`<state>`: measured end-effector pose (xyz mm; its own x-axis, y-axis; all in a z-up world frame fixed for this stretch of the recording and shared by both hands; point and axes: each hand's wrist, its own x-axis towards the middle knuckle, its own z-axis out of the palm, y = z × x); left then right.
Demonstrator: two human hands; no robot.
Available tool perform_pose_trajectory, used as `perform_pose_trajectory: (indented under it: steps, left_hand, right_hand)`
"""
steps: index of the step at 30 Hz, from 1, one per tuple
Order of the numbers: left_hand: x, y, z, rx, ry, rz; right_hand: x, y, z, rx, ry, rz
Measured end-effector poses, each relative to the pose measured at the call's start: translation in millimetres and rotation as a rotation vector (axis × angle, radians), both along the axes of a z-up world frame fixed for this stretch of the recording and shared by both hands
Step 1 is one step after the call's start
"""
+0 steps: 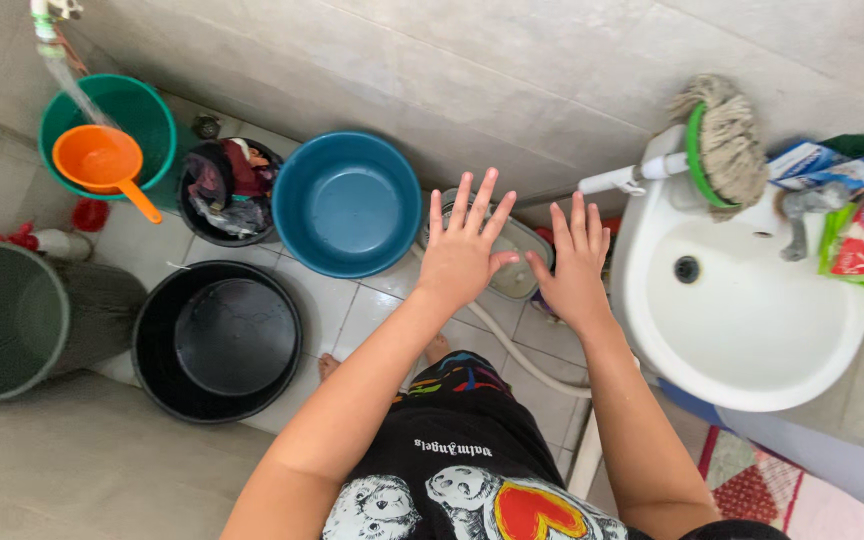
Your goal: The person prepares for laundry by hand by organizing buckets, filling a basin with water from a tap, and opening a packet of detergent.
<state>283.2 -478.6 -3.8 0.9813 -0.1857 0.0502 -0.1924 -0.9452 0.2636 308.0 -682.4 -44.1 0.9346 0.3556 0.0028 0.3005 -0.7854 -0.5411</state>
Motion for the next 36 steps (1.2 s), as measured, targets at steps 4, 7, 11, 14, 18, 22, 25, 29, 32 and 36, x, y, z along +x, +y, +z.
perform_pose_trajectory:
  steps: [4, 7, 11, 14, 18, 22, 25, 29, 32, 36]
  left_hand:
    - [8.8, -33.2, -0.2, -0.023, -0.03, -0.018]
    - [15.4, -55.7, 0.5, -0.014, 0.0, -0.039]
    - [21.9, -80.8, -0.6, -0.015, -0.026, -0.063]
    - [30.9, -98.1, -0.8, -0.016, -0.008, -0.078]
    - [43.5, -121.9, 2.5, -0.027, 0.01, -0.119]
    - [55.0, -143.2, 8.6, -0.089, -0.024, -0.192]
    - [63.8, -157.5, 11.2, -0.075, -0.058, -0.233]
    - [70.8, -169.9, 10.4, -0.043, -0.054, -0.263]
    - [70.9, -172.9, 8.8, -0.021, -0.043, -0.279]
    - [71.0, -175.5, 5.2, 0.005, -0.034, -0.283]
  right_hand:
    - [7.4, -33.2, 5.2, 0.021, -0.04, -0.014]
    - [10.8, -54.6, 8.4, 0.034, -0.03, -0.041]
    - [14.2, -81.1, 8.0, 0.057, -0.057, -0.068]
    - [16.9, -101.2, 7.1, 0.13, -0.134, -0.091]
    - [25.8, -136.3, 7.1, 0.114, -0.259, -0.161]
    - [33.7, -183.3, 0.7, 0.156, -0.341, -0.325]
    - [38.8, -232.9, -9.5, 0.124, -0.421, -0.449]
    - [58.5, -315.8, -48.9, -0.032, -0.438, -0.561]
    - [83.6, -381.4, -97.5, -0.108, -0.374, -0.662]
    - [123.5, -442.0, -154.9, -0.278, -0.274, -0.772]
